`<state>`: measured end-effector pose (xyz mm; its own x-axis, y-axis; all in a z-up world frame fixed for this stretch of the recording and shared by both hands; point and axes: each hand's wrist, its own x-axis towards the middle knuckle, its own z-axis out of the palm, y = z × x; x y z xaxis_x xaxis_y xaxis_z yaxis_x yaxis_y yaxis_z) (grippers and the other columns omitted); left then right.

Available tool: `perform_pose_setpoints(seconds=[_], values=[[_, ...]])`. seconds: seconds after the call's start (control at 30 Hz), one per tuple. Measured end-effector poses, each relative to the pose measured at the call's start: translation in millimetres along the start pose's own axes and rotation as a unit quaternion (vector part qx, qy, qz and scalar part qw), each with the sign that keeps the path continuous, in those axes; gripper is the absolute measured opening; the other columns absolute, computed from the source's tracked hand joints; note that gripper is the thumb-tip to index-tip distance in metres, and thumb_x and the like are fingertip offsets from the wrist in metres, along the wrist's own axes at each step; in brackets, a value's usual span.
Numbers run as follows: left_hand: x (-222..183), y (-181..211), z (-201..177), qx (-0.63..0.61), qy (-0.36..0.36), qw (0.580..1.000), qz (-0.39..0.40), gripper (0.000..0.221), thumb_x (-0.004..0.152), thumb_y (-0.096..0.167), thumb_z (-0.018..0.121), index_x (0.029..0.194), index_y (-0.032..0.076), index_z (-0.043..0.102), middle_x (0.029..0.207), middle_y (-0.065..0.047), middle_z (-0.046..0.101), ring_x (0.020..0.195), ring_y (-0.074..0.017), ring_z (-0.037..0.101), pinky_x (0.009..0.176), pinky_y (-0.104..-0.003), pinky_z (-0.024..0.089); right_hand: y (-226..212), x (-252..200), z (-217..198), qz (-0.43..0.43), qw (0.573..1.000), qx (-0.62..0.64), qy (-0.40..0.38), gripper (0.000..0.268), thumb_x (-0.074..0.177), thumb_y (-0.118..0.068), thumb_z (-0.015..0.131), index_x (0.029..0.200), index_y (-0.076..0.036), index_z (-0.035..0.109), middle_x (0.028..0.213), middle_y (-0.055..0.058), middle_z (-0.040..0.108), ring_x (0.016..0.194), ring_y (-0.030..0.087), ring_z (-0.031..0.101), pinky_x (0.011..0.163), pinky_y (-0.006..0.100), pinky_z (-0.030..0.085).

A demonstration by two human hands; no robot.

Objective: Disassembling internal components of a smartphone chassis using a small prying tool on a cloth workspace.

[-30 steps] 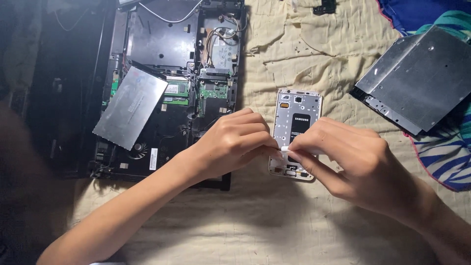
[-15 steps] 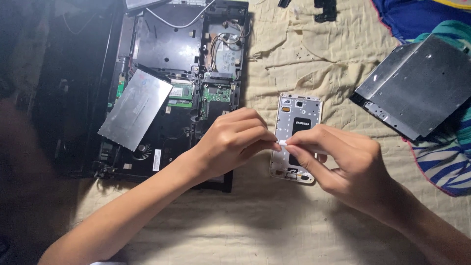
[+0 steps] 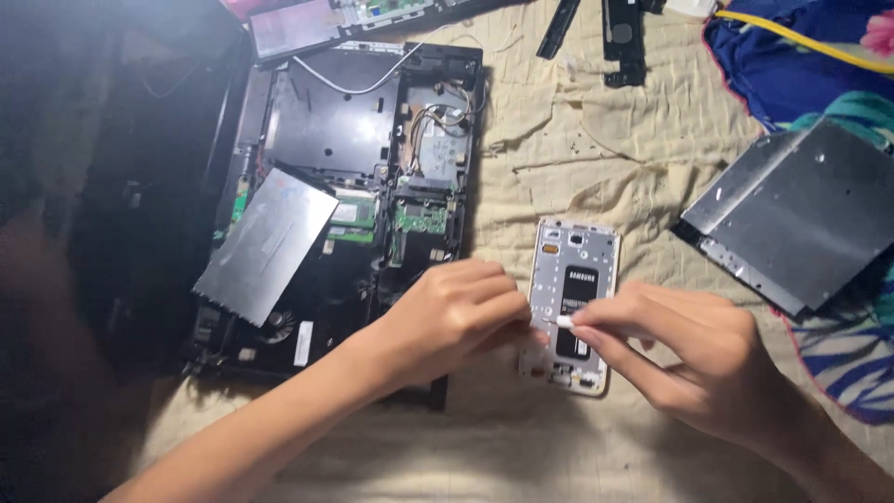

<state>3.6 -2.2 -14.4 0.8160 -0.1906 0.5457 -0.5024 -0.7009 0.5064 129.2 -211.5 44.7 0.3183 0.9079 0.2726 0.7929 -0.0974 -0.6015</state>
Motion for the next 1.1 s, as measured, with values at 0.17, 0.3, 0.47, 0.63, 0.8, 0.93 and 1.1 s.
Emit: perform_pose_setpoints(seconds=[0.17, 0.3, 0.47, 0.63, 0.8, 0.93, 1.1], values=[[0, 3, -1, 0.032, 0.006, 0.999, -0.001, 0.025, 0.098, 0.012, 0.073, 0.080, 0.006, 0.056, 0.073, -0.005, 0.054, 0.067, -0.0215, 0.049, 0.062, -0.034, 0.044, 38, -9, -6, 0.060, 0.998, 0.007, 0.027, 0.015, 0.073, 0.000, 0.077, 0.087, -0.002, 0.074, 0.082, 0.002, 0.079, 0.054, 0.008, 0.068, 0.052, 0.018, 0.054], [5, 3, -10, -0.009, -0.003, 1.000, -0.025, 0.020, 0.100, 0.011, 0.065, 0.086, 0.003, 0.053, 0.080, -0.010, 0.052, 0.070, -0.0260, 0.050, 0.070, -0.038, 0.045, 78, -20, -3, 0.184, 0.977, 0.009, 0.104, 0.016, 0.081, 0.007, 0.076, 0.096, 0.006, 0.071, 0.091, 0.011, 0.076, 0.064, 0.015, 0.068, 0.062, 0.023, 0.053], [5, -2, -12, -0.070, -0.028, 0.995, -0.063, 0.019, 0.092, 0.004, 0.067, 0.087, 0.003, 0.048, 0.083, -0.012, 0.052, 0.070, -0.0280, 0.050, 0.067, -0.039, 0.045, 103, -22, 6, 0.275, 0.948, 0.069, 0.143, 0.011, 0.089, 0.012, 0.068, 0.100, 0.010, 0.067, 0.077, 0.014, 0.069, 0.062, 0.017, 0.063, 0.062, 0.024, 0.050], [4, -8, -7, -0.123, 0.003, 0.987, -0.102, 0.023, 0.101, 0.012, 0.069, 0.089, 0.004, 0.051, 0.078, -0.008, 0.053, 0.066, -0.0209, 0.054, 0.063, -0.034, 0.050, 116, -34, 14, 0.277, 0.941, 0.093, 0.170, 0.011, 0.087, 0.013, 0.065, 0.098, 0.010, 0.063, 0.083, 0.017, 0.071, 0.057, 0.017, 0.063, 0.058, 0.023, 0.053], [6, -11, -10, -0.144, 0.041, 0.984, -0.095, 0.015, 0.092, 0.003, 0.076, 0.086, 0.001, 0.062, 0.079, -0.008, 0.063, 0.068, -0.0190, 0.061, 0.064, -0.029, 0.052, 110, -28, 10, 0.275, 0.946, 0.098, 0.141, 0.011, 0.085, 0.011, 0.064, 0.096, 0.009, 0.064, 0.080, 0.017, 0.071, 0.060, 0.018, 0.065, 0.063, 0.025, 0.056], [8, -10, -12, -0.161, 0.067, 0.981, -0.082, 0.016, 0.091, 0.002, 0.081, 0.088, -0.002, 0.065, 0.082, -0.010, 0.068, 0.070, -0.0202, 0.067, 0.065, -0.030, 0.056, 110, -29, 12, 0.244, 0.952, 0.114, 0.142, 0.012, 0.084, 0.009, 0.065, 0.096, 0.007, 0.064, 0.076, 0.015, 0.072, 0.061, 0.016, 0.066, 0.063, 0.024, 0.058], [8, -10, -13, -0.160, 0.064, 0.981, -0.084, 0.012, 0.089, 0.001, 0.078, 0.090, -0.003, 0.068, 0.082, -0.010, 0.069, 0.071, -0.0201, 0.067, 0.068, -0.030, 0.058, 100, -33, 17, 0.232, 0.953, 0.133, 0.144, 0.014, 0.076, 0.002, 0.068, 0.090, 0.000, 0.068, 0.066, 0.010, 0.075, 0.048, 0.012, 0.070, 0.050, 0.020, 0.059]])
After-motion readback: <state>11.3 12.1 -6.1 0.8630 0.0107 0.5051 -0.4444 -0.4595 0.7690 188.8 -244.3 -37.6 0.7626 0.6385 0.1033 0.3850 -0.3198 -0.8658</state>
